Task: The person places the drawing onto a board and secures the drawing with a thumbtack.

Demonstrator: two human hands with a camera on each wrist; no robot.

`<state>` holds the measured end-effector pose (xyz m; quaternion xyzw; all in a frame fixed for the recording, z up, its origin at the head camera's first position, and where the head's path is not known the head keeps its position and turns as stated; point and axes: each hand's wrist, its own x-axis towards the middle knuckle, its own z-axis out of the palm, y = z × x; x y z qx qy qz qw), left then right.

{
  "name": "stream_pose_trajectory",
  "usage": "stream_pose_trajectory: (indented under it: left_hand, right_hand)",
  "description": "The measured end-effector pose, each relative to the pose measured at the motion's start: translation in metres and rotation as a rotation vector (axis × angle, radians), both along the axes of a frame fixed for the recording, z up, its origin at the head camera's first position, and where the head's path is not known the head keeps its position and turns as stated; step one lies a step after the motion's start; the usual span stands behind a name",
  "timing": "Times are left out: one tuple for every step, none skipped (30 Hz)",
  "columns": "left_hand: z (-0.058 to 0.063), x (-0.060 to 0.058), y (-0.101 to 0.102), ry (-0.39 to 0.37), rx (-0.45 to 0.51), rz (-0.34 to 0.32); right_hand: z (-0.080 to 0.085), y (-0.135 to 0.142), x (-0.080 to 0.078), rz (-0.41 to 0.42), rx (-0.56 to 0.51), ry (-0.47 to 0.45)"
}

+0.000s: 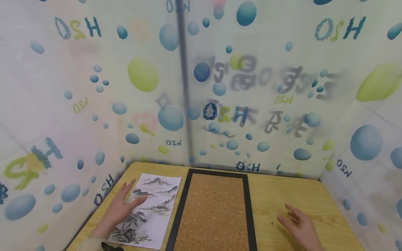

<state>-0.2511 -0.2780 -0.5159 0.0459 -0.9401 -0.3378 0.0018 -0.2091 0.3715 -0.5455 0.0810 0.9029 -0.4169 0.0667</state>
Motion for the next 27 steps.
stream_pose_trajectory:
  left_hand:
    - [-0.002,0.0,-0.001,-0.004,0.003,0.002]
    - [-0.004,0.0,-0.003,-0.007,0.006,0.005]
    - [-0.005,0.0,-0.004,-0.009,0.007,0.009]
    - [-0.007,0.0,-0.005,-0.01,0.01,0.013]
    - [-0.008,0.0,-0.006,-0.015,0.011,0.02]
    - [-0.01,0.001,-0.006,-0.019,0.01,0.029]
    - [-0.011,0.001,-0.007,-0.02,0.011,0.039]
    - [-0.012,0.001,-0.007,-0.022,0.01,0.049]
    - [-0.013,0.002,-0.007,-0.024,0.013,0.059]
    - [-0.015,0.002,-0.007,-0.025,0.017,0.07]
    - [-0.016,0.003,-0.007,-0.025,0.021,0.079]
    - [-0.017,0.003,-0.007,-0.025,0.033,0.091]
    - [-0.018,0.004,-0.007,-0.025,0.046,0.105]
    - [-0.019,0.004,-0.007,-0.026,0.056,0.118]
    - [-0.02,0.004,-0.007,-0.032,0.068,0.132]
    - [-0.021,0.004,-0.007,-0.042,0.082,0.148]
    - [-0.023,0.004,-0.007,-0.053,0.097,0.162]
    - [-0.024,0.004,-0.008,-0.066,0.11,0.178]
    - [-0.026,0.004,-0.008,-0.078,0.112,0.19]
    - [-0.027,0.003,-0.008,-0.089,0.112,0.202]
    - [-0.029,0.003,-0.008,-0.104,0.116,0.218]
    - [-0.03,0.003,-0.008,-0.114,0.116,0.23]
    - [-0.032,0.003,-0.008,-0.117,0.109,0.238]
    - [-0.032,0.003,-0.008,-0.122,0.099,0.247]
    - [-0.033,0.003,-0.007,-0.124,0.087,0.256]
    - [-0.033,0.003,-0.007,-0.123,0.078,0.264]
    - [-0.033,0.004,-0.006,-0.121,0.068,0.271]
  right_hand:
    - [-0.002,0.0,0.001,-0.002,-0.012,0.008]
    - [-0.003,0.0,0.001,-0.004,-0.021,0.016]
    - [-0.005,-0.001,0.002,-0.005,-0.026,0.028]
    - [-0.006,-0.001,0.003,-0.007,-0.031,0.039]
    - [-0.007,-0.003,0.004,-0.008,-0.038,0.05]
    - [-0.008,-0.004,0.005,-0.009,-0.045,0.062]
    - [-0.009,-0.005,0.006,-0.012,-0.047,0.074]
    - [-0.01,-0.007,0.007,-0.017,-0.053,0.081]
    - [-0.01,-0.009,0.007,-0.023,-0.057,0.092]
    - [-0.011,-0.01,0.007,-0.032,-0.06,0.1]
    - [-0.011,-0.012,0.008,-0.039,-0.065,0.107]
    - [-0.012,-0.013,0.008,-0.048,-0.076,0.109]
    - [-0.012,-0.015,0.008,-0.054,-0.087,0.112]
    - [-0.013,-0.016,0.008,-0.062,-0.106,0.102]
    - [-0.013,-0.017,0.008,-0.067,-0.116,0.095]
    - [-0.013,-0.018,0.008,-0.07,-0.131,0.089]
    - [-0.014,-0.019,0.008,-0.075,-0.143,0.077]
    - [-0.014,-0.02,0.007,-0.079,-0.152,0.069]
    - [-0.015,-0.02,0.007,-0.078,-0.158,0.064]
    - [-0.016,-0.021,0.007,-0.077,-0.155,0.062]
    - [-0.017,-0.021,0.006,-0.074,-0.151,0.067]
    - [-0.018,-0.022,0.006,-0.077,-0.144,0.069]
    - [-0.018,-0.022,0.005,-0.078,-0.128,0.071]
    - [-0.019,-0.023,0.004,-0.07,-0.113,0.079]
    - [-0.02,-0.023,0.004,-0.062,-0.103,0.086]
    - [-0.021,-0.024,0.003,-0.058,-0.088,0.092]
    - [-0.021,-0.025,0.003,-0.055,-0.076,0.096]
